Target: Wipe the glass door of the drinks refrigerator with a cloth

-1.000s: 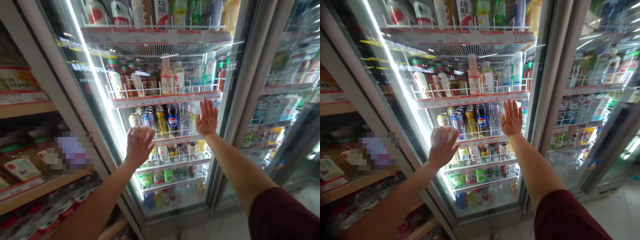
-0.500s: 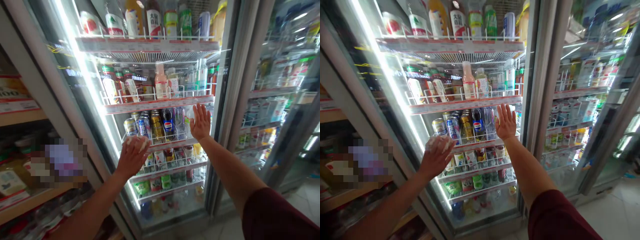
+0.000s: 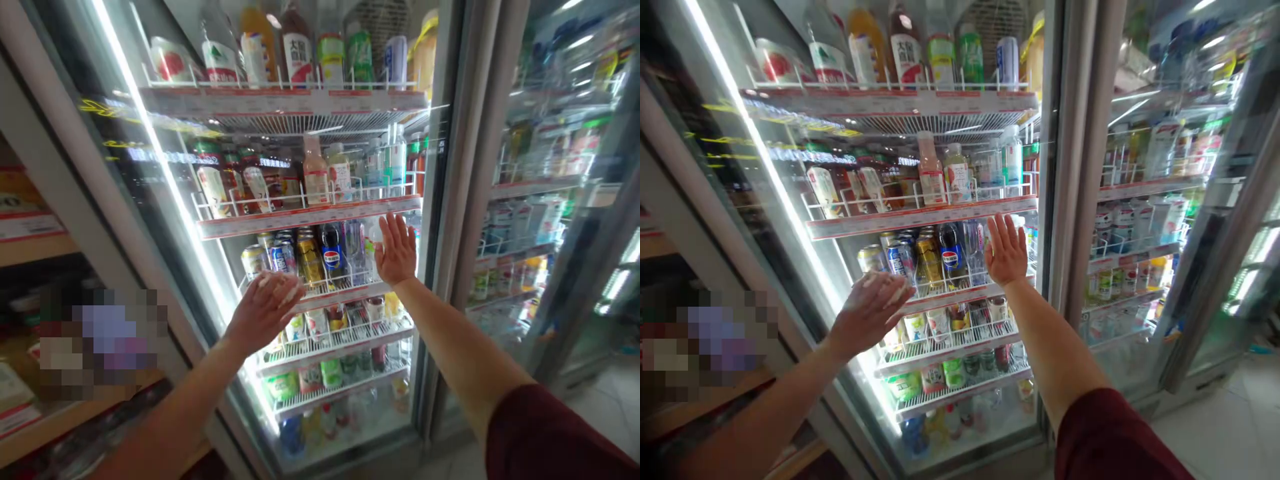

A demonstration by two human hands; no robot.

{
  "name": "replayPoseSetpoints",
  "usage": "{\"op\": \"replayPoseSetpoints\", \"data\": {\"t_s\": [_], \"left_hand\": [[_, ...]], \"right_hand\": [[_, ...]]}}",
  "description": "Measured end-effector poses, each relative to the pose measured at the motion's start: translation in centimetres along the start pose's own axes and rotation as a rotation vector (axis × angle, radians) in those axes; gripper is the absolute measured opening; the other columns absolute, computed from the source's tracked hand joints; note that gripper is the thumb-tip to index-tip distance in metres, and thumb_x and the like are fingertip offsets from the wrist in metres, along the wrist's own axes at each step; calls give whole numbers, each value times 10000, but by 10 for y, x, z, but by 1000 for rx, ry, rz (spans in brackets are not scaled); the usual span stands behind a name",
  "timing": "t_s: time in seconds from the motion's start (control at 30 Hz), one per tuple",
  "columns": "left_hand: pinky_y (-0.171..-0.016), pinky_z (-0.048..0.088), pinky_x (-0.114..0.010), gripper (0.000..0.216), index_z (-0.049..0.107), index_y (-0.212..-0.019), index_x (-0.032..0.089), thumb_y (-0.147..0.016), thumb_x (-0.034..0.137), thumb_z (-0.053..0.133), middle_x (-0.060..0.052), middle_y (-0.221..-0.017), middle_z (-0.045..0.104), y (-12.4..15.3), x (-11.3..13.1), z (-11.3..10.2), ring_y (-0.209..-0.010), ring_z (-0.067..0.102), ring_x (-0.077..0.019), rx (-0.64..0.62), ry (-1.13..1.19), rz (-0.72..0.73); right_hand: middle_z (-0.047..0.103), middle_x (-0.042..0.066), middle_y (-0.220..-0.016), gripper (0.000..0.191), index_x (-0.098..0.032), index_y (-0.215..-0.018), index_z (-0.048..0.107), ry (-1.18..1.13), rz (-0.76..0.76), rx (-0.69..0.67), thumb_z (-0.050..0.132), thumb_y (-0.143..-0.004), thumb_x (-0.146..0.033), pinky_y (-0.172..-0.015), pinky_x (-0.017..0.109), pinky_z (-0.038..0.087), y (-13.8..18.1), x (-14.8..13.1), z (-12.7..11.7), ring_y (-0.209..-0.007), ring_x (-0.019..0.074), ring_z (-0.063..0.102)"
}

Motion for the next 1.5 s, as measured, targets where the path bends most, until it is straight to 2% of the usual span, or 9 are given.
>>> {"op": "replayPoseSetpoints", "data": {"t_s": [0.23, 0.47, 0.67, 0.73, 0.9, 1.07, 1.17, 1.33, 1.5], "left_hand": [[-1323, 254, -689, 585, 461, -1636, 236, -1066, 309, 574, -139, -1790, 263, -41, -88, -53, -1658, 231, -400, 226, -92, -454], [-1374, 256, -540, 587, 500, -1599, 347, -1028, 295, 623, -36, -1656, 524, -32, 8, -12, -1630, 343, -276, 57, -35, 108], [-1319, 272, -699, 552, 498, -1612, 209, -1069, 281, 570, -144, -1785, 281, -61, -90, -58, -1648, 260, -402, 202, -72, -377], [-1330, 242, -705, 571, 506, -1609, 213, -1048, 278, 593, -146, -1783, 286, -59, -77, -54, -1662, 222, -416, 232, -72, -324], [-1383, 254, -553, 572, 568, -1547, 357, -996, 221, 643, -16, -1626, 562, -38, 12, -9, -1633, 352, -277, 35, 1, 285], [-1349, 258, -658, 564, 514, -1599, 300, -1041, 280, 588, -101, -1725, 423, -66, -61, -44, -1647, 306, -343, 176, -74, -164], [-1327, 238, -722, 586, 492, -1617, 249, -1043, 301, 595, -149, -1769, 325, -65, -63, -46, -1667, 224, -406, 221, -72, -243], [-1401, 228, -505, 485, 582, -1534, 327, -1050, 287, 600, -17, -1612, 585, -37, 21, -16, -1626, 364, -224, 77, 11, 374], [-1397, 198, -621, 463, 596, -1533, 257, -1076, 288, 529, -24, -1706, 473, -55, -52, -35, -1676, 233, -308, 98, -62, -159]], "right_hand": [[483, 98, -1722, 667, -238, -1741, 271, 14, -12, 32, 342, -1083, -321, -1337, 527, 288, 0, -3, -5, -1643, 257, 369], [452, 90, -1744, 680, -242, -1747, 253, -7, 8, -17, 347, -1079, -327, -1345, 524, 264, -1, -1, -1, -1650, 266, 351], [453, 87, -1743, 678, -240, -1744, 267, -17, 16, -19, 354, -1077, -329, -1342, 537, 274, -1, 0, -2, -1659, 274, 333], [455, 89, -1741, 676, -239, -1742, 273, -18, 14, -15, 357, -1076, -326, -1342, 541, 276, -1, -1, -3, -1653, 277, 346], [465, 87, -1736, 669, -243, -1743, 270, -26, 7, -9, 340, -1083, -327, -1339, 535, 291, -1, -2, -2, -1642, 270, 371], [463, 81, -1738, 674, -244, -1745, 265, -15, 15, -30, 344, -1081, -333, -1344, 532, 283, -1, 0, -1, -1650, 267, 355], [464, 88, -1736, 673, -237, -1743, 274, -11, 16, -34, 343, -1079, -328, -1346, 537, 277, -2, 0, -1, -1654, 269, 347], [468, 94, -1733, 653, -232, -1728, 317, -8, 30, -24, 340, -1083, -329, -1360, 541, 238, -1, -1, -1, -1660, 266, 334], [476, 96, -1727, 652, -224, -1723, 329, -20, 26, -25, 340, -1081, -333, -1353, 545, 264, -2, -1, -3, -1659, 268, 336]]}}
Point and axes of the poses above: each hand's wrist, its own y-axis away from the middle knuckle, its own z-axis out of the palm, x = y × z, the point moved 10 cm from there along -y, towards the middle knuckle
